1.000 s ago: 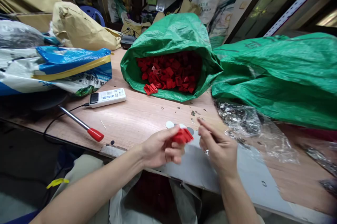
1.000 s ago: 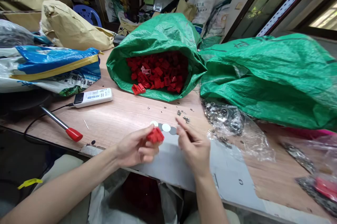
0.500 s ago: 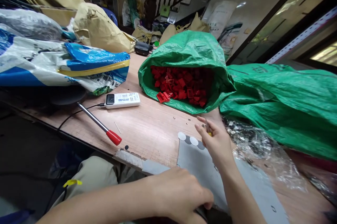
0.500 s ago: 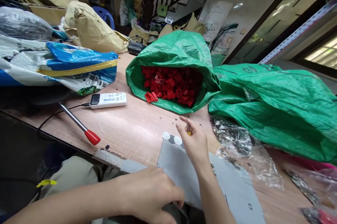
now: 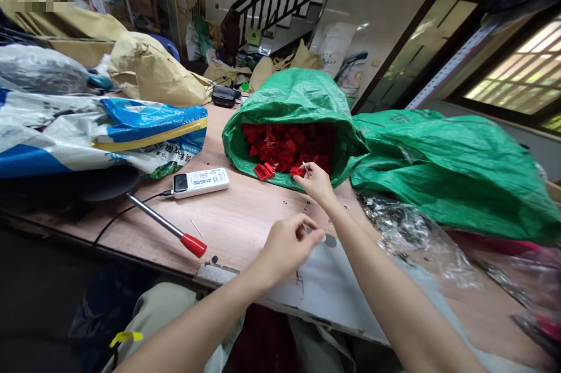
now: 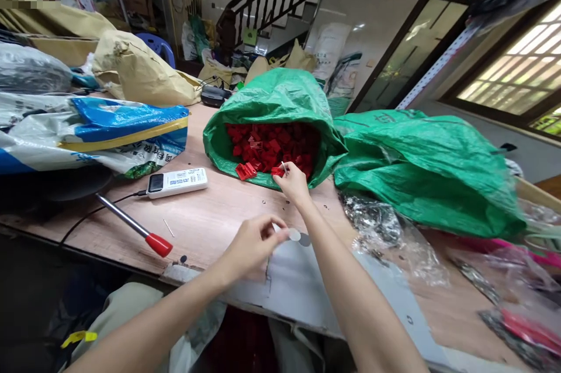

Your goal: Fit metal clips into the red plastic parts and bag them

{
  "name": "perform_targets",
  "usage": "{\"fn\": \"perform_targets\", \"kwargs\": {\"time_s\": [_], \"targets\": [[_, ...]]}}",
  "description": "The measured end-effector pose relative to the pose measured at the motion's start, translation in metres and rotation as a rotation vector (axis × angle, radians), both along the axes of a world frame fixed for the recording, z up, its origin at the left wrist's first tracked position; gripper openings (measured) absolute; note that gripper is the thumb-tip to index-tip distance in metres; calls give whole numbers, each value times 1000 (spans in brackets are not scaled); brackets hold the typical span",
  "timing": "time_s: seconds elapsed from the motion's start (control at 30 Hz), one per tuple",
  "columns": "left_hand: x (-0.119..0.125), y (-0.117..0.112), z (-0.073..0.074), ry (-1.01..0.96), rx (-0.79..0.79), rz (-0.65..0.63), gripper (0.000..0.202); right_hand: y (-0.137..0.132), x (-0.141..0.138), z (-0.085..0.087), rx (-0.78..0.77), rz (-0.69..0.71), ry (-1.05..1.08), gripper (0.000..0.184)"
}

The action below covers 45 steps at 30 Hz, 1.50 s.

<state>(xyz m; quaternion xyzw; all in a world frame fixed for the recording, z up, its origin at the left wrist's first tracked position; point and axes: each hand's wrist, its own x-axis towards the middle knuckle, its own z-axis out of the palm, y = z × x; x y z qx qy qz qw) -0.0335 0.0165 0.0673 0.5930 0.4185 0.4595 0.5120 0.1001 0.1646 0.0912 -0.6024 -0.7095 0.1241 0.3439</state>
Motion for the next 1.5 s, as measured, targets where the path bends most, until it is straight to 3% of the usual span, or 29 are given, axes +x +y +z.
{"fn": "perform_targets", "kwargs": {"time_s": [0.1,0.17,0.27,0.33,0.4,0.5,0.53,0.6,0.7,0.9,1.17,1.33,1.5], "targets": [[-1,9,-3,-254,-293,135,45,-61,22,6,-10,71,88,29],[1,12,-5,-405,-455,91,55,-103,32,9,-87,253,219,31],[5,11,-9,-511,-463,-128,57,-148,41,7,-212,364,279,28],[7,9,-13,-474,-419,-124,60,-158,52,5,-262,389,263,28],[8,8,-18,-351,-356,-35,62,-155,71,6,-247,327,220,36],[8,6,-24,-76,-151,75,50,-135,111,9,-112,-32,50,40],[8,6,-25,16,-81,78,43,-127,123,9,-98,-162,-36,36],[7,4,-25,164,12,42,29,-112,142,7,-116,-240,-107,30],[7,1,-23,269,69,-21,24,-99,151,-4,-164,-173,-139,28],[9,-3,-24,331,111,-13,26,-91,142,-26,-215,-2,-139,28],[9,-5,-28,325,108,-10,25,-98,140,-27,-233,-2,-106,11],[8,-6,-28,324,120,-5,23,-104,136,-24,-222,-15,-38,14],[10,-7,-27,333,108,0,22,-102,125,-29,-144,15,-100,11]]}}
